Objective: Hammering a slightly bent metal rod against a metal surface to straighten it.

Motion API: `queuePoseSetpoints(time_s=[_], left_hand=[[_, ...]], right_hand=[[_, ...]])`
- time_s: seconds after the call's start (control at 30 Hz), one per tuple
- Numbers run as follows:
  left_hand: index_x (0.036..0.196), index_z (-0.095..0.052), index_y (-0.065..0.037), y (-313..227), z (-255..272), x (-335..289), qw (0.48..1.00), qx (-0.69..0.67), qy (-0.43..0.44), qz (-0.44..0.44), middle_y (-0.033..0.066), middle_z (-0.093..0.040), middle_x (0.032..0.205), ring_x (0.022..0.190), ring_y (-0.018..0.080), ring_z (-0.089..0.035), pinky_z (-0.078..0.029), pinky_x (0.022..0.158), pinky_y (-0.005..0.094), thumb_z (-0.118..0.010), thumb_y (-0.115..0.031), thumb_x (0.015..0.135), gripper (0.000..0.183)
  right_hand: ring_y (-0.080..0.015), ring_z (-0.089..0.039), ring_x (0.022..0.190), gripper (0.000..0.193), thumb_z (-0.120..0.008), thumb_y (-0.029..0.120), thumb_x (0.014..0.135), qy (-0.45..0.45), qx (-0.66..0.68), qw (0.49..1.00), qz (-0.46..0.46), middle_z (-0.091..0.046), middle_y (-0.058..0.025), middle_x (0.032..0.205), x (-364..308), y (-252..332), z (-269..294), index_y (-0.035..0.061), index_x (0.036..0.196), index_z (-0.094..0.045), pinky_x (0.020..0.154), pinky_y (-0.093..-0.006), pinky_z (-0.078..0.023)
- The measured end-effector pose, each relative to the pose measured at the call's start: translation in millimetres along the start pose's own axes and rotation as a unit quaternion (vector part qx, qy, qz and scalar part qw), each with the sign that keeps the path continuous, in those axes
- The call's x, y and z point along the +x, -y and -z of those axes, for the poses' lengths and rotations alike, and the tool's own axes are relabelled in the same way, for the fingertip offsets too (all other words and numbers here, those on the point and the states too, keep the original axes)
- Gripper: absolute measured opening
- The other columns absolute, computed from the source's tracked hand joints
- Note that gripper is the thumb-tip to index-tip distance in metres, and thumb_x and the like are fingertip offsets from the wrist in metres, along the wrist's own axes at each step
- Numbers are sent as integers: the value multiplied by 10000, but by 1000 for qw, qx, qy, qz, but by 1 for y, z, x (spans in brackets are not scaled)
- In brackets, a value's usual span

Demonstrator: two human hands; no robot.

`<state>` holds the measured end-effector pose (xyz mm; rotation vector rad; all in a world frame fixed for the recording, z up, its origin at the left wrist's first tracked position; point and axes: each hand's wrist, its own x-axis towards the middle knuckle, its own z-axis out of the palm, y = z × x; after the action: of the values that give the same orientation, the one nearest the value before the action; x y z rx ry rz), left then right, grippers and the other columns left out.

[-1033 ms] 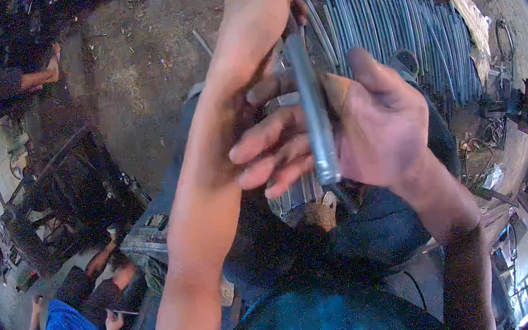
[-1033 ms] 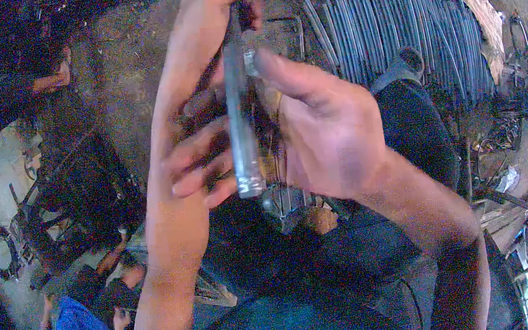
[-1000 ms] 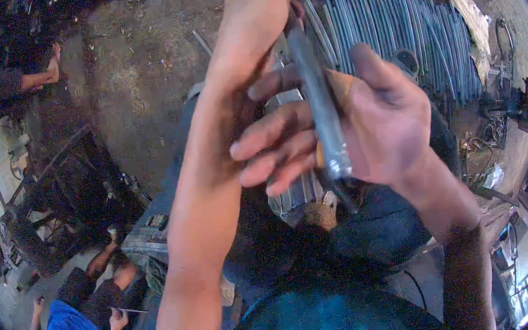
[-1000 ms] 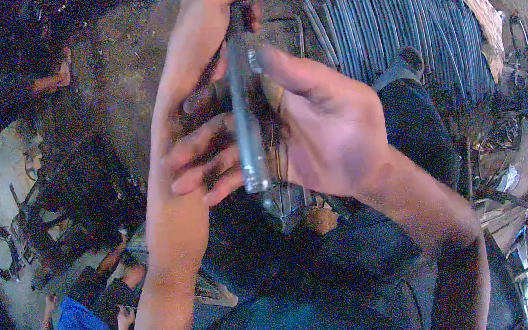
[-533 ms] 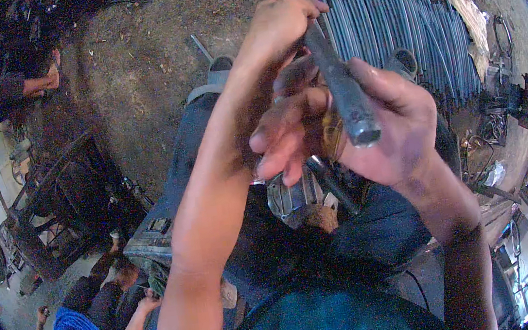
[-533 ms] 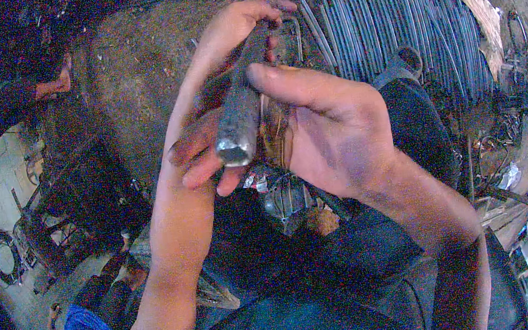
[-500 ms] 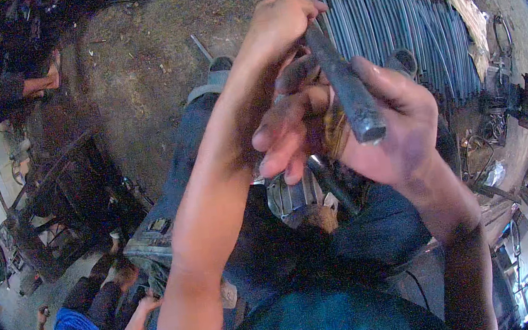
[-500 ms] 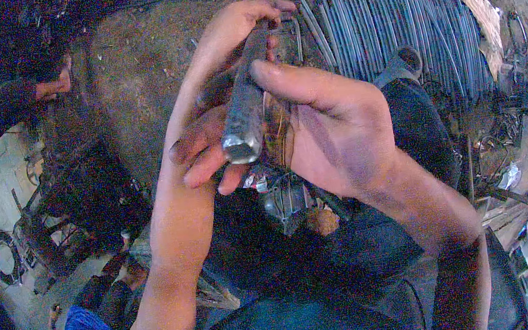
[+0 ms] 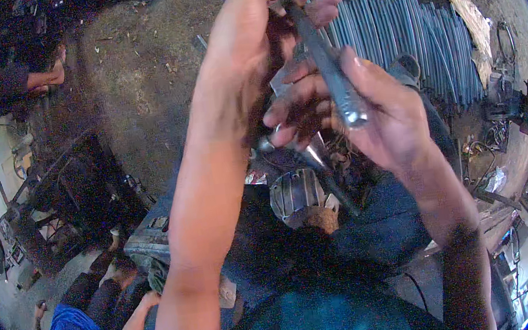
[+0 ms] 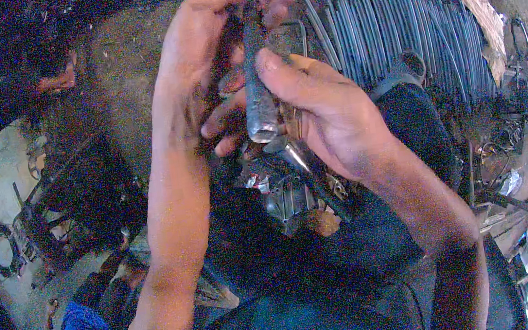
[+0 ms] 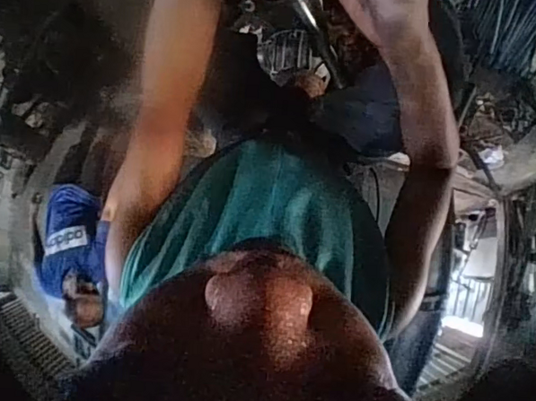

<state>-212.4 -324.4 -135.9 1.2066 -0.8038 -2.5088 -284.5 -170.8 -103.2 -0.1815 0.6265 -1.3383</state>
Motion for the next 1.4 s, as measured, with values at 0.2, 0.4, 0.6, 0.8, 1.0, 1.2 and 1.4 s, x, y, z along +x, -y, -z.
queuePoseSetpoints(time_s=[0.2,0.4,0.6,0.8,1.0,1.2,1.4], left_hand=[[945,-495,96,-51,47,-7,985,-154,69,38,129,-551,831,671,149,-518,-390,511,220,-510,56,781,169],[994,-569,52,-77,90,-28,853,397,-215,-261,84,-604,844,625,125,-527,-407,507,248,-483,42,781,230],[1211,-519,61,-108,154,-50,705,525,-370,-301,66,-641,850,639,130,-555,-447,566,257,-511,-34,795,427],[1453,-154,37,-108,183,-52,589,624,-447,-254,272,-260,1476,1389,369,-241,-234,1115,400,-659,-437,809,946],[1466,-134,1,-95,161,-41,515,715,-444,-163,301,-165,1492,1403,409,-152,-209,1124,453,-597,-564,806,985],[1402,-325,21,-80,123,-28,588,709,-331,-204,287,-337,1426,1367,367,-289,-274,1107,394,-547,-500,866,780],[1076,-624,5,-30,48,-6,791,581,119,149,139,-695,918,533,165,-640,-484,546,318,-478,-525,920,572]], right_hand=[[-365,-627,708,393,-428,369,976,-51,-570,810,129,-610,-192,725,6,6,10,-5,920,-534,633,-437,-479],[-448,-585,757,392,-430,365,968,-60,-715,691,87,-597,-252,740,5,16,30,-5,916,-550,682,-520,-460],[-451,-585,755,419,-412,386,972,-65,-723,685,71,-595,-253,732,1,16,37,3,921,-574,684,-521,-461],[-447,-580,735,427,-406,403,973,-84,-705,700,76,-588,-243,708,0,24,39,14,919,-574,670,-506,-460],[-440,-580,747,434,-402,408,975,-88,-740,662,80,-588,-238,724,4,23,39,12,911,-567,668,-508,-453],[-440,-595,776,424,-488,399,931,-75,-775,624,72,-610,-245,760,9,18,40,-16,921,-574,705,-508,-475],[-426,-614,842,433,-559,399,879,-75,-804,589,-32,-626,-258,811,12,16,43,-21,982,-590,760,-506,-488]])
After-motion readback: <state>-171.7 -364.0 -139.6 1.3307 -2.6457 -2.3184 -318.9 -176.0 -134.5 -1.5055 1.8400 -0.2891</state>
